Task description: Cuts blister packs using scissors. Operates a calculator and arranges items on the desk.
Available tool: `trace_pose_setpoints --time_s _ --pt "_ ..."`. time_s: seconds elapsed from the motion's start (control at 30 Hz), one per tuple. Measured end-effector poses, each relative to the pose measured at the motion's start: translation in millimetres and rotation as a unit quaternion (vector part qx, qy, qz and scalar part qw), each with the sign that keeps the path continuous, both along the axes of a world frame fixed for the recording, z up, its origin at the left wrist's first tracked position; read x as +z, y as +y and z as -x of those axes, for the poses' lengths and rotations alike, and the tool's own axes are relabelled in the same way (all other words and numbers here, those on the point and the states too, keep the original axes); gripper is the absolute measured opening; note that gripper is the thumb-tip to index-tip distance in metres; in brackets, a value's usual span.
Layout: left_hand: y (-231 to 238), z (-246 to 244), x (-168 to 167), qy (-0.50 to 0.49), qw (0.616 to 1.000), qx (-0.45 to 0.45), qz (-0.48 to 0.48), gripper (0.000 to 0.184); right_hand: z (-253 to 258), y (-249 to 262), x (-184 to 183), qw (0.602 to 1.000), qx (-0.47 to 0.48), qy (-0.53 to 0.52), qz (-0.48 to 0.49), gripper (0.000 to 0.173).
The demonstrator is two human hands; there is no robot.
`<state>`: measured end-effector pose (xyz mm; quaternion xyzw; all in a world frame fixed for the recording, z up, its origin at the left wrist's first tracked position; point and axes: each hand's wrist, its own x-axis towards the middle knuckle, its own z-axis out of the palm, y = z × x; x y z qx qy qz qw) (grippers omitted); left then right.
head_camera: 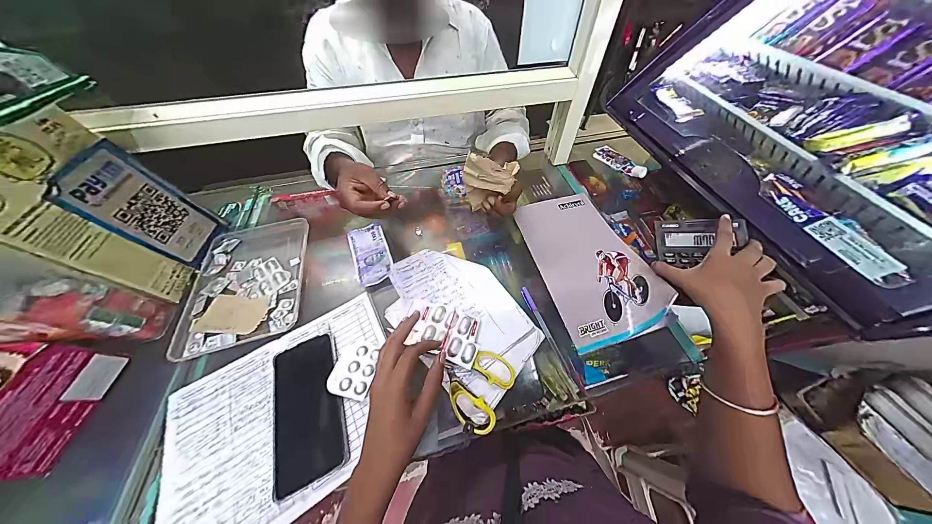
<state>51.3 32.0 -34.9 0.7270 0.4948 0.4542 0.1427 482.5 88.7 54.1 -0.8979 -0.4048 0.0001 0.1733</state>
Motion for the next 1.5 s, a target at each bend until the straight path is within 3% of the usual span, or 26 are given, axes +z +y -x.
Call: trace_pose_setpoints --time_s 0.13,0.33,0.47,0.57,0.8,1.13,1.27,1.5 --pt "-2.4 -18.8 6.4 -0.037 0.999 -0.007 -0.014 0.024 29.8 -3.6 13.9 0.990 0.113 -0.040 -0.071 0.123" --pt "-3.5 -39.0 1.0 -0.027 0.999 0.026 -0.013 0.024 29.4 -7.2 21.9 0.963 0.186 -0.091 -0.173 0.122" --pt "-8.4 -52.7 -6.5 -0.047 0.998 0.043 0.004 0.022 44.1 5.9 4.7 0.931 0.350 -0.023 -0.105 0.125" --pt "-16.2 -58.3 -8.1 -0.057 0.997 0.059 0.008 0.020 59.5 26.1 -21.5 0.910 0.415 0.017 -0.011 0.131" --pt "-33.6 -48.7 -18.8 -0.071 0.988 0.136 0.001 0.020 77.9 36.0 -37.0 0.912 0.394 0.015 0.111 0.120" --pt "-32.6 -20.9 -36.7 0.033 0.982 0.183 -0.029 0.025 93.5 28.2 -35.5 0.935 0.338 0.032 0.106 0.119" --pt "-33.5 -24.7 -46.0 0.101 0.973 0.188 -0.085 0.025 96.4 20.8 -40.3 0.940 0.326 0.041 0.092 0.115" --pt "-33.7 -19.5 -36.9 0.026 0.985 0.147 -0.084 0.023 114.2 22.7 -35.7 0.949 0.298 0.043 0.092 0.113"
